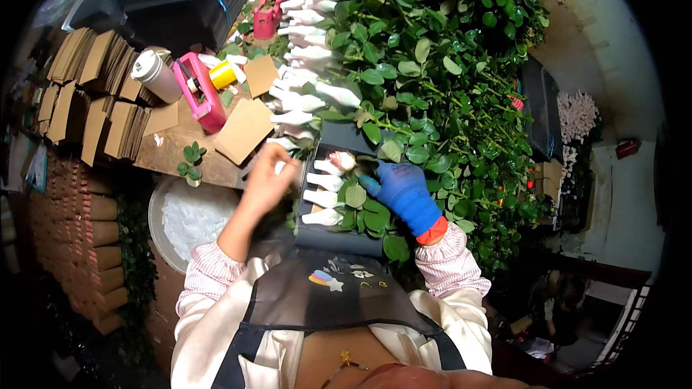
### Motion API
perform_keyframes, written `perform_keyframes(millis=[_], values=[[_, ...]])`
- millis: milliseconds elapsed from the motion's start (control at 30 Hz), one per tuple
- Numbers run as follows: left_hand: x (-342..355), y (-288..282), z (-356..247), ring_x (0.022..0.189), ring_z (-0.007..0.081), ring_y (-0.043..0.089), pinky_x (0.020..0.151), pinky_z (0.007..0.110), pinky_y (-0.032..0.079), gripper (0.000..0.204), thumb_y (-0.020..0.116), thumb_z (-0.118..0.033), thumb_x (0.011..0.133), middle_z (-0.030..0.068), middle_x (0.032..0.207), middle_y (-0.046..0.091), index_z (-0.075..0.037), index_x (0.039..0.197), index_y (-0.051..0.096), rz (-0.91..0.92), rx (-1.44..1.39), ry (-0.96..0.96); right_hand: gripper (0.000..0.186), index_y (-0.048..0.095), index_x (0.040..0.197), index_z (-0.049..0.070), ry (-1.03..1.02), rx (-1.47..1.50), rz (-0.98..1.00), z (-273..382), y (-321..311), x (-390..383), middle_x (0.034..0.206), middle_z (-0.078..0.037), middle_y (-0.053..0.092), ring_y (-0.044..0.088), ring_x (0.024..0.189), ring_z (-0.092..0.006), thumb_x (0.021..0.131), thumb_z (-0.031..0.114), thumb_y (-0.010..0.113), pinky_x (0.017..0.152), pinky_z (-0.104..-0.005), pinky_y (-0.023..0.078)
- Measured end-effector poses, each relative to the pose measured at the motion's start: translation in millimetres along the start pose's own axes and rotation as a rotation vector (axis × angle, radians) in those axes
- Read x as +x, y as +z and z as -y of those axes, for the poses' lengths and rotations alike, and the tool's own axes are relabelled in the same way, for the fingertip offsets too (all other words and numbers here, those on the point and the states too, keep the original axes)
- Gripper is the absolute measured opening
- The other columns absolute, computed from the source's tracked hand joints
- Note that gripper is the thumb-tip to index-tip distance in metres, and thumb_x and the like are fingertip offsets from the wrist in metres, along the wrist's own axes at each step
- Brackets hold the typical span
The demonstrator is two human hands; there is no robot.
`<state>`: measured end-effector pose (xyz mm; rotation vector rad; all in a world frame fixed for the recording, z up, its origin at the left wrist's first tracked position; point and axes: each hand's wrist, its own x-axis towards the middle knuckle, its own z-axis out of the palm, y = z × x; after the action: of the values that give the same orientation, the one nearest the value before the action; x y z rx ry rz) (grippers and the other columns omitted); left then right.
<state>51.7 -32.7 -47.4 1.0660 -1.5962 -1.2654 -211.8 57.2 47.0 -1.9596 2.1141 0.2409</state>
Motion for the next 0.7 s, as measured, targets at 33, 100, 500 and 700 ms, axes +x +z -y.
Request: perform_keyframes(millis=[33, 100, 500, 700], values=[[-1.1, 8.3, -26.6, 0.067, 0.012, 0.05, 0.063, 0.03, 0.044, 0.027, 0.075, -0.025, 0.091, 0.0012, 0.076, 0.056, -0.004, 0.1, 0.06, 0.199, -0.032, -0.238, 0.036, 0.07, 0.077, 0.012, -0.03, 0.035, -0.116, -0.9, 5.7, -0.5, 0.071, -0.012, 0.069, 0.069, 0.068, -0.0324, 0.089, 0.046, 0.066, 0.062, -0.0453, 0.054], [0.1, 23.3, -29.5, 0.064, 0.0151, 0.052, 0.064, 0.033, 0.045, 0.028, 0.073, -0.028, 0.093, 0.005, 0.071, 0.058, -0.002, 0.09, 0.064, 0.246, 0.085, -0.246, 0.031, 0.07, 0.084, 0.013, -0.026, 0.03, -0.134, 1.7, 13.7, 2.1, 0.075, -0.012, 0.071, 0.07, 0.069, -0.0324, 0.089, 0.043, 0.066, 0.063, -0.0463, 0.053], [-7.2, 19.8, -37.0, 0.05, -0.0004, 0.035, 0.045, 0.02, 0.025, 0.017, 0.054, -0.02, 0.105, -0.0088, 0.06, 0.042, -0.01, 0.093, 0.061, -0.33, -0.387, -0.25, 0.044, 0.073, 0.09, 0.012, 0.035, 0.046, -0.042, -5.0, 21.9, 5.1, 0.079, -0.013, 0.072, 0.071, 0.075, -0.0321, 0.09, 0.056, 0.063, 0.07, -0.0454, 0.055], [-14.7, 7.1, -23.8, 0.073, 0.0199, 0.063, 0.071, 0.035, 0.05, 0.034, 0.076, -0.036, 0.09, 0.0122, 0.079, 0.068, -0.004, 0.096, 0.063, 0.227, 0.156, -0.152, 0.06, 0.07, 0.099, 0.008, -0.019, 0.073, 0.114, -1.2, 2.6, 1.8, 0.086, -0.015, 0.072, 0.072, 0.081, -0.034, 0.08, 0.065, 0.071, 0.072, -0.0456, 0.055]])
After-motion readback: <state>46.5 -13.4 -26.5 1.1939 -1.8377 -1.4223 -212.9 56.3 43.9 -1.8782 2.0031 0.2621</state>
